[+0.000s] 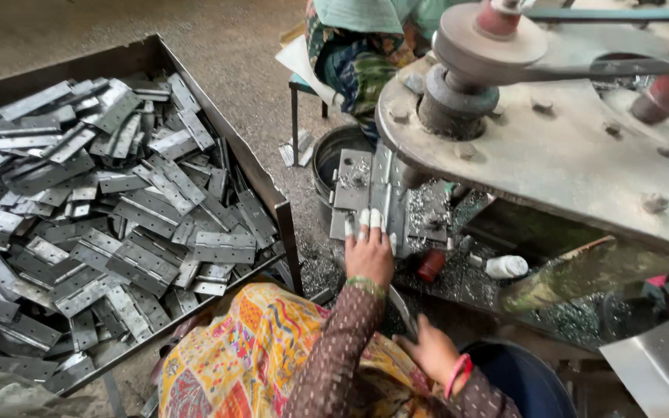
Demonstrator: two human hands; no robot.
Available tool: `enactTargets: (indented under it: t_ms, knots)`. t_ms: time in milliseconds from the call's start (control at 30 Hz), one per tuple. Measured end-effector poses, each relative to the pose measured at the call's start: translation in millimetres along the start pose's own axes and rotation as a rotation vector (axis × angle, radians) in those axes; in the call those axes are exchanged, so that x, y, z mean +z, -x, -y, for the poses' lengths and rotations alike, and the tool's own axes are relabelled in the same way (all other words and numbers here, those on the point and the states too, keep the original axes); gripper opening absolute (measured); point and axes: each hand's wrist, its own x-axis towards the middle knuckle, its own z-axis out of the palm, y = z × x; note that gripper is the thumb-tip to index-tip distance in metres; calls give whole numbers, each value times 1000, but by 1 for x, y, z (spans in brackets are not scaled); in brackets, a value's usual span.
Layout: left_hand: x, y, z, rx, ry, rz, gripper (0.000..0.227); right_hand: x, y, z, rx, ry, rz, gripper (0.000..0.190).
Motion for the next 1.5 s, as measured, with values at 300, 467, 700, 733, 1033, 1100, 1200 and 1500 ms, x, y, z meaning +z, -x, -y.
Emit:
enactTargets:
  t_ms: [300,467,700,733,1033,1100,1200,1500]
  knots:
    - [4,-10,-1,-5,-24,-32,36,37,10,0,46,-58,15,81]
    - [5,-15,-1,1,-1,28,35,1,-17,-7,-74,-92,-40,76]
    - [8,-6,-1,6,-3,-77,33,39,-1,4,116,-128,9,71]
    - [8,-8,-1,0,7,-53,35,49,-2,4,169,-126,-6,77]
    - [12,-24,-3,1,-27,168,33,15,-13,-13,17,-62,49,69]
    - [15,-37,-4,-3,5,114,35,13,-10,-11,-39,-39,3,65]
    - [14,-52,-6,1,-15,84,37,27,-9,-1,176,-162,112,59]
    - [8,-37,6,44,23,-68,33,32,-16,-12,36,-121,-40,76]
